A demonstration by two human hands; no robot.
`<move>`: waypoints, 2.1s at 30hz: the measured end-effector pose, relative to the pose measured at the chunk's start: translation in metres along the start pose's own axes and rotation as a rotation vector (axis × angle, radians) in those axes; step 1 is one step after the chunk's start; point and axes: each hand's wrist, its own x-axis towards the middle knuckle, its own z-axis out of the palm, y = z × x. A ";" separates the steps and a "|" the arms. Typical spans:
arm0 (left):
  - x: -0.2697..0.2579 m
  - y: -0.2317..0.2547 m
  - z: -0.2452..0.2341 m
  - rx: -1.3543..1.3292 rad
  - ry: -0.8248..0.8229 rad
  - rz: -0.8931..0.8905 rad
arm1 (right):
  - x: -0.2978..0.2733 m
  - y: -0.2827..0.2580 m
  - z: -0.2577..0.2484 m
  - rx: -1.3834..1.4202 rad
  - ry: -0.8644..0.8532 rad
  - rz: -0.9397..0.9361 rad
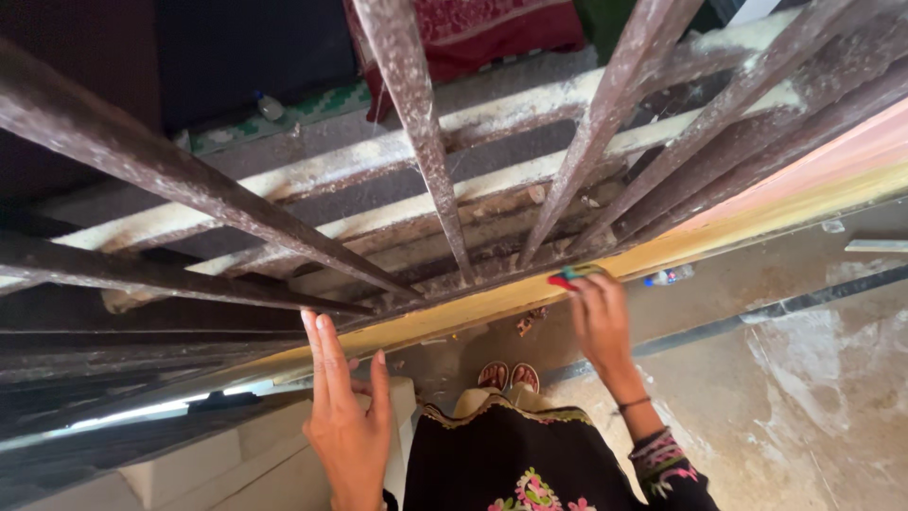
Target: The person cleans a metal grate by hand using a colorful cloth, wiping between and along the rusted bars.
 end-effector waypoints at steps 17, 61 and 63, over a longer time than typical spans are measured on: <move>0.001 -0.009 0.001 0.010 0.025 0.007 | -0.033 -0.054 0.073 -0.040 -0.374 -0.370; 0.002 -0.001 -0.015 -0.064 0.039 -0.010 | 0.103 -0.103 -0.016 0.232 0.353 -0.409; 0.001 -0.001 -0.014 -0.048 0.044 -0.023 | 0.078 -0.100 0.001 0.184 0.280 -0.424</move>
